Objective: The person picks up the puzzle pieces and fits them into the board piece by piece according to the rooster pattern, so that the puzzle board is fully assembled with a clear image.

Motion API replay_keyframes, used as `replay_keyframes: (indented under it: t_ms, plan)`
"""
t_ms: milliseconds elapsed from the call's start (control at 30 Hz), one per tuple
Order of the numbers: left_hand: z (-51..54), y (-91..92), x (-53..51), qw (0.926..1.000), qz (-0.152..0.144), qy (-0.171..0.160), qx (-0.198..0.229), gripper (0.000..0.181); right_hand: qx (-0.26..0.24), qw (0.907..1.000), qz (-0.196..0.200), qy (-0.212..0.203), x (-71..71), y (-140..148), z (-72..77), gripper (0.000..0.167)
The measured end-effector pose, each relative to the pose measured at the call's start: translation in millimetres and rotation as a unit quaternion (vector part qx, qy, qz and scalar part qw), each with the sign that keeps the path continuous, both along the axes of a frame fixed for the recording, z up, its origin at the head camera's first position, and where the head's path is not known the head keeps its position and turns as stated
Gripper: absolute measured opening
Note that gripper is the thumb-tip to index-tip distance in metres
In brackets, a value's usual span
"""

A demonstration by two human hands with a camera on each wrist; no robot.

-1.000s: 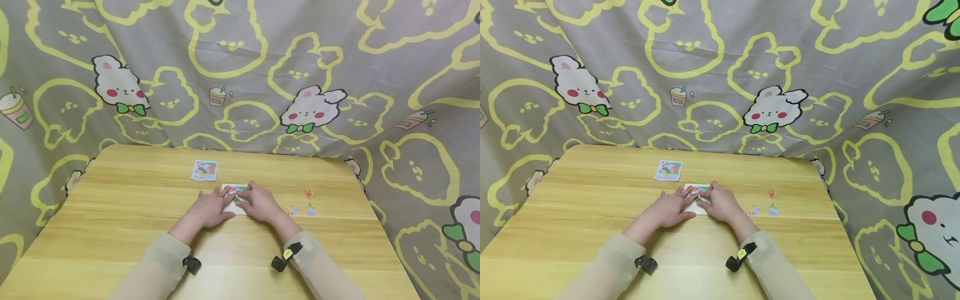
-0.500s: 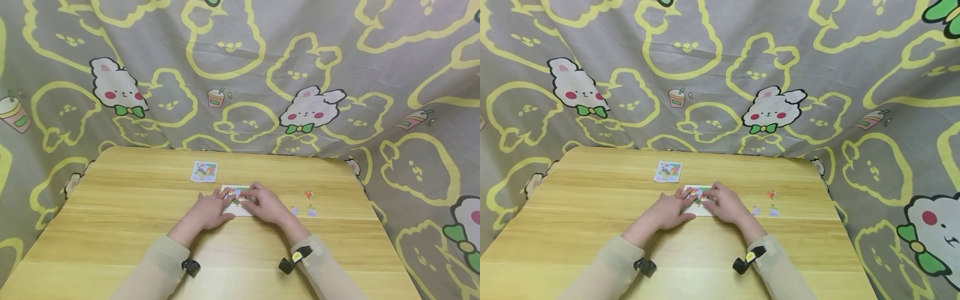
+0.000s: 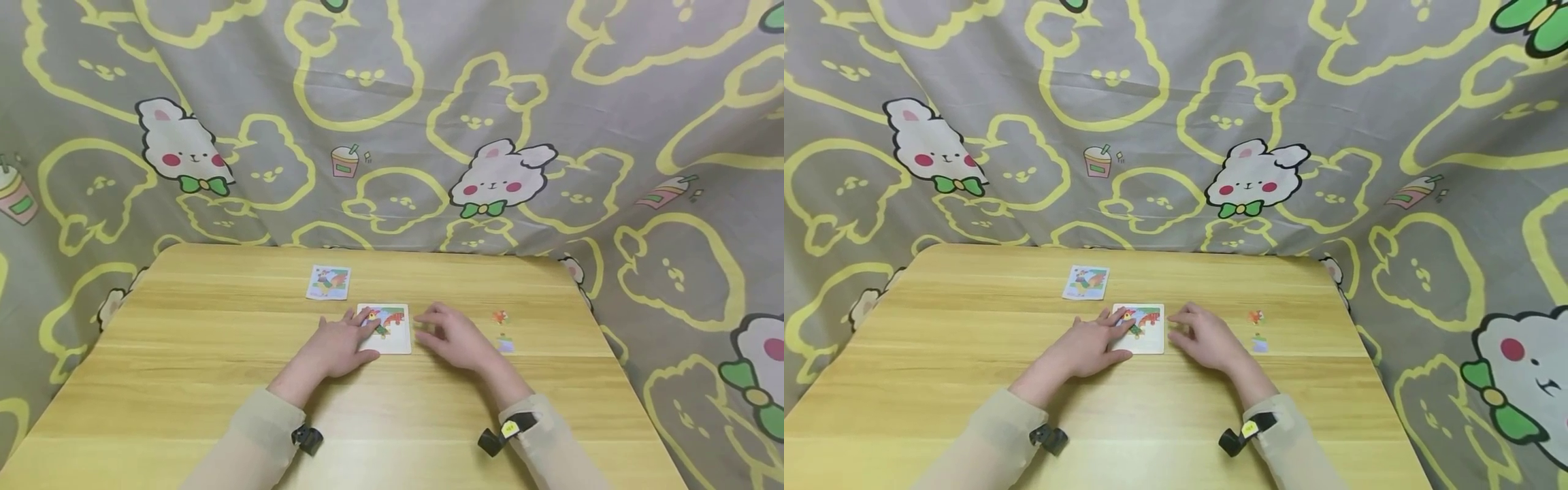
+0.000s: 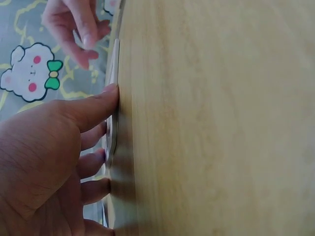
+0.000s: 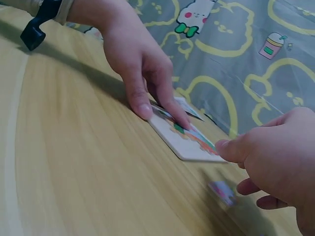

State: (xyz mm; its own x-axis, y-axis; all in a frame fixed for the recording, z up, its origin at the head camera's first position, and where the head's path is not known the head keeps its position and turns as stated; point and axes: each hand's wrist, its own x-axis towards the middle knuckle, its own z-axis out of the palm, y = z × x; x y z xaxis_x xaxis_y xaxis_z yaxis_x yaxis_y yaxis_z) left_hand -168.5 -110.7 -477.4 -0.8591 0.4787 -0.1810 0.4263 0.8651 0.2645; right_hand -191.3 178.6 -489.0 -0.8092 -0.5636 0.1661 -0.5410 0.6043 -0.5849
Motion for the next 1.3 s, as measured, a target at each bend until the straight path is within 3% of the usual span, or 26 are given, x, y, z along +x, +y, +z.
replay_keyframes:
  t_ms: [500, 833, 1133, 1300]
  plan:
    - [-1.0, -2.0, 0.8, 0.9999, -0.003, 0.003, 0.011, 0.072, -0.053, 0.9982, -0.028, -0.007, -0.5, 56, 1.8, 0.029]
    - [-1.6, -1.4, 0.7, 0.9999, -0.004, 0.007, 0.007, 0.071, -0.043, 0.9971, -0.062, -0.006, -2.4, 87, 4.3, 0.031]
    - [-1.4, -1.8, 2.3, 0.9999, -0.003, 0.005, 0.011, 0.071, -0.022, 0.9957, -0.082, 0.037, -8.6, 111, 1.1, 0.032]
    - [-2.2, -1.3, 2.5, 0.9999, -0.004, 0.01, 0.008, 0.071, 0.001, 0.991, -0.114, 0.071, -10.5, 124, -6.0, 0.036]
